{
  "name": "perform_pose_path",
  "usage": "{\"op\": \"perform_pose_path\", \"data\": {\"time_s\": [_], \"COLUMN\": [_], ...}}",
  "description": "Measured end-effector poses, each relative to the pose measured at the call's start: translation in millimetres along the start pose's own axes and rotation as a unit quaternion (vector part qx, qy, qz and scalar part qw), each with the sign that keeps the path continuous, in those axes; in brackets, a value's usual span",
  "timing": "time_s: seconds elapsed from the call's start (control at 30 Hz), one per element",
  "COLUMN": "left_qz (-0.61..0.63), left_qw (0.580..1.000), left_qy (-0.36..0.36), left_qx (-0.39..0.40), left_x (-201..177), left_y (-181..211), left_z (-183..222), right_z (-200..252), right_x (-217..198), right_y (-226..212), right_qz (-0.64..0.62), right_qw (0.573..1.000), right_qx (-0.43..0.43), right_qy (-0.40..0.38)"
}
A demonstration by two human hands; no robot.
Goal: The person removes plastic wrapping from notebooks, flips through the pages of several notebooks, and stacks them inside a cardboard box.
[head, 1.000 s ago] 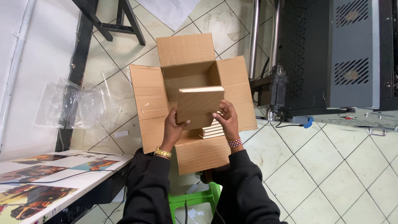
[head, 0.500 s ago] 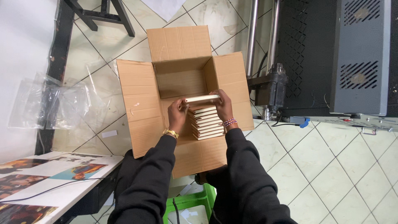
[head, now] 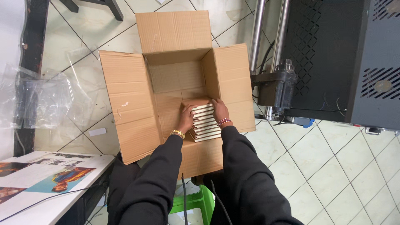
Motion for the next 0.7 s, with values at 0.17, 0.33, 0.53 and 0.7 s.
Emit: {"op": "perform_pose_path", "data": {"time_s": [0.17, 0.33, 0.53, 0.7], "left_qz": [0.035, 0.028, 0.041, 0.039], "left_qw": [0.993, 0.993, 0.976, 0.995], "left_qy": [-0.025, -0.011, -0.026, 0.023], "left_qx": [-0.108, -0.115, -0.212, -0.094], "left_x": [-13.7, -5.1, -4.6, 9.1], "left_y": [24.6, -5.0, -18.3, -62.8], "left_z": [10.7, 10.0, 7.6, -17.1], "right_z": [-9.0, -8.5, -13.8, -24.6], "right_x": [22.5, 12.6, 10.8, 23.7], "right_y": [6.1, 0.2, 0.7, 0.5], "right_qz": [0.001, -0.020, -0.044, -0.059], "right_qw": [0.999, 0.999, 0.998, 0.995], "right_qx": [-0.032, -0.037, -0.041, -0.086], "right_qy": [0.015, 0.017, 0.021, 0.003]}}
Point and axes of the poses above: each hand's wrist, its own z-axis away from the middle knuckle, its own x-axis out of the palm, y = z × x, the point moved 9 cm from there along -z, towards the middle knuckle, and after that the axes turned 7 degrees about -z, right-handed, at the moved point
